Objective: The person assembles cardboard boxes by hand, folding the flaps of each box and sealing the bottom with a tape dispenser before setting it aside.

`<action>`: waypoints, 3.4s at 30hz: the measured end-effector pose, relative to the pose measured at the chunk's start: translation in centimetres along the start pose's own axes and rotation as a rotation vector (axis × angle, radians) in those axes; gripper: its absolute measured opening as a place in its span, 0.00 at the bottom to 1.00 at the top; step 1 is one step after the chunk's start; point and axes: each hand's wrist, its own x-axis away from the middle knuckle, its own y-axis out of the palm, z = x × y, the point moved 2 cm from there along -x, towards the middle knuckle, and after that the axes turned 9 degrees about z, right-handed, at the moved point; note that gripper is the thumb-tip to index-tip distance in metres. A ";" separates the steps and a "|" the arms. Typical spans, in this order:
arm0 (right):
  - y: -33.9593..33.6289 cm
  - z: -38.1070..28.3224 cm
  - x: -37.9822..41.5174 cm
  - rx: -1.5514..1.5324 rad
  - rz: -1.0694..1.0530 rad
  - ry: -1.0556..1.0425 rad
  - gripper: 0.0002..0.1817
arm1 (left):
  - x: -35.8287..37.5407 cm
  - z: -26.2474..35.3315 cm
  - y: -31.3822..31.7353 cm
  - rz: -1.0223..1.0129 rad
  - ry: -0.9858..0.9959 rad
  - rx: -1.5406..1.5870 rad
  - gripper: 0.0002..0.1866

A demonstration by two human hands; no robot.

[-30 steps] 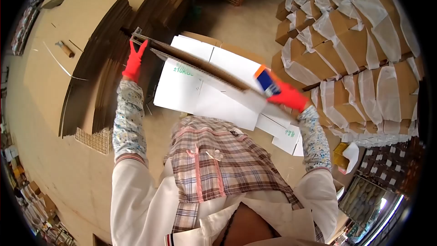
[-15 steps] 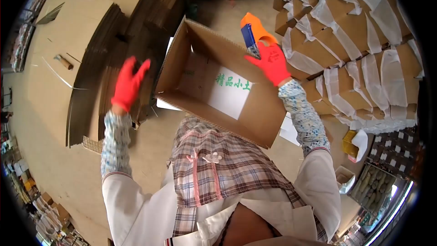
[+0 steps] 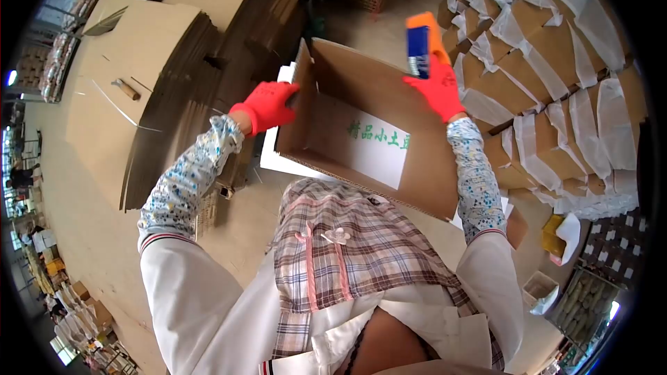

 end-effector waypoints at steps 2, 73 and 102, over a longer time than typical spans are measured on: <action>1.3 1.8 -0.1 -0.024 -0.103 0.178 0.32 | 0.0 0.9 1.6 -0.005 0.083 0.041 0.28; 9.8 -7.7 3.8 -0.827 -0.656 -0.037 0.12 | 5.2 -14.2 18.3 0.084 -0.949 0.129 0.29; 7.2 12.9 26.4 0.298 -0.218 0.777 0.23 | 3.7 -13.4 17.4 0.295 -0.549 0.728 0.27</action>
